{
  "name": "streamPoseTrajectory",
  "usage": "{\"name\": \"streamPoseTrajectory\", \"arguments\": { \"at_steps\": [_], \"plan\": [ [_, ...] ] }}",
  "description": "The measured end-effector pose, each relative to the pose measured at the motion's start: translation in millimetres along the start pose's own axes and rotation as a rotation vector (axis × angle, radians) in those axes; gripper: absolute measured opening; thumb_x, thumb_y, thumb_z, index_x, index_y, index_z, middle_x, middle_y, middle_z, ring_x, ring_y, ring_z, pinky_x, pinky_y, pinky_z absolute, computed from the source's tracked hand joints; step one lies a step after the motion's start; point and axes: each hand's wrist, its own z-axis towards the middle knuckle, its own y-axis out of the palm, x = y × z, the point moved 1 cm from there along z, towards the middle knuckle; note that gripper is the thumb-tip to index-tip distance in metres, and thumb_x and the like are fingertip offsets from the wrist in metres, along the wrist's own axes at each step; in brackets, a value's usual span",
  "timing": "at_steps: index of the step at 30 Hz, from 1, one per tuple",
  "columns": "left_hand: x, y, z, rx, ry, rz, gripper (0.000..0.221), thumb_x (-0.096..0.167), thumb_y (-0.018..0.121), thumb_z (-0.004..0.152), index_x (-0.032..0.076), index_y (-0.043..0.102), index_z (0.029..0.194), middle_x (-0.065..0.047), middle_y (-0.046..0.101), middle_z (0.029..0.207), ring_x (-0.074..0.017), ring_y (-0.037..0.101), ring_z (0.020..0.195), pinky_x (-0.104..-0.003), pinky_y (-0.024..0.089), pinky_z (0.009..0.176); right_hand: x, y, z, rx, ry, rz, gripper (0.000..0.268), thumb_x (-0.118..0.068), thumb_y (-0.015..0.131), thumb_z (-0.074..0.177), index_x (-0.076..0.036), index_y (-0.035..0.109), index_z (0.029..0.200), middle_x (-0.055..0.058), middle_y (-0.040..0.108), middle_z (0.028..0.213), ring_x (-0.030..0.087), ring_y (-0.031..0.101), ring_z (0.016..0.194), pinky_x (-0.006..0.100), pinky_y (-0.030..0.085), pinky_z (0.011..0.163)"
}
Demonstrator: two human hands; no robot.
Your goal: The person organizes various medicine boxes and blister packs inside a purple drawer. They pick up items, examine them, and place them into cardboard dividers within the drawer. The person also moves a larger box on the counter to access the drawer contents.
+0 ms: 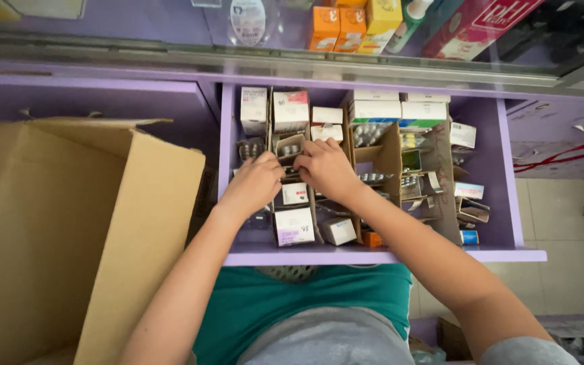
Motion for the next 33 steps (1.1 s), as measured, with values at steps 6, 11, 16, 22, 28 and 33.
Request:
{"name": "streamPoseTrajectory", "arguments": {
  "at_steps": [6,11,16,22,28,33],
  "plan": [
    [3,-1,1,-0.02,0.004,0.08,0.011,0.011,0.065,0.083,0.007,0.072,0.091,-0.005,0.069,0.1,-0.0244,0.059,0.115,-0.046,0.049,0.088,-1,-2,3,-0.01,0.031,-0.019,0.007,-0.015,0.074,0.075,-0.013,0.075,0.082,0.006,0.06,0.088,0.026,0.06,0.088,0.042,0.041,0.081],
    [2,-1,1,-0.019,-0.002,0.078,0.011,0.011,0.065,0.084,0.008,0.072,0.09,-0.003,0.069,0.101,-0.0232,0.059,0.116,-0.046,0.048,0.092,2,4,5,-0.011,0.024,-0.06,0.007,-0.02,0.077,0.076,-0.013,0.076,0.08,0.005,0.059,0.086,0.025,0.06,0.087,0.042,0.041,0.082],
    [2,-3,1,0.006,0.008,0.067,0.01,0.012,0.066,0.085,0.008,0.073,0.09,-0.004,0.07,0.102,-0.0232,0.058,0.12,-0.046,0.045,0.1,4,9,5,0.005,0.016,-0.106,0.007,-0.02,0.077,0.077,-0.014,0.075,0.077,0.004,0.059,0.085,0.025,0.06,0.087,0.042,0.041,0.082],
    [4,-12,2,0.025,0.007,0.031,0.021,0.01,0.068,0.083,0.002,0.071,0.102,-0.01,0.065,0.121,-0.0278,0.052,0.132,-0.048,0.043,0.109,9,10,4,0.07,-0.011,-0.1,0.009,-0.018,0.076,0.079,-0.011,0.071,0.076,0.005,0.06,0.089,0.024,0.059,0.087,0.041,0.042,0.084],
    [7,-22,5,0.147,-0.032,0.124,0.039,0.013,0.073,0.077,-0.001,0.068,0.113,-0.019,0.052,0.14,-0.0362,0.045,0.138,-0.049,0.042,0.109,4,-4,8,0.078,-0.034,-0.061,0.013,-0.021,0.078,0.08,-0.01,0.071,0.084,0.006,0.059,0.093,0.026,0.058,0.092,0.042,0.041,0.085],
    [4,-18,3,0.125,-0.125,0.054,0.048,0.012,0.072,0.082,-0.001,0.063,0.127,-0.017,0.05,0.145,-0.0353,0.049,0.134,-0.048,0.046,0.107,1,-9,8,0.049,-0.066,-0.04,0.023,-0.025,0.08,0.075,-0.011,0.078,0.094,0.005,0.058,0.095,0.026,0.056,0.095,0.043,0.04,0.084]
  ]
}}
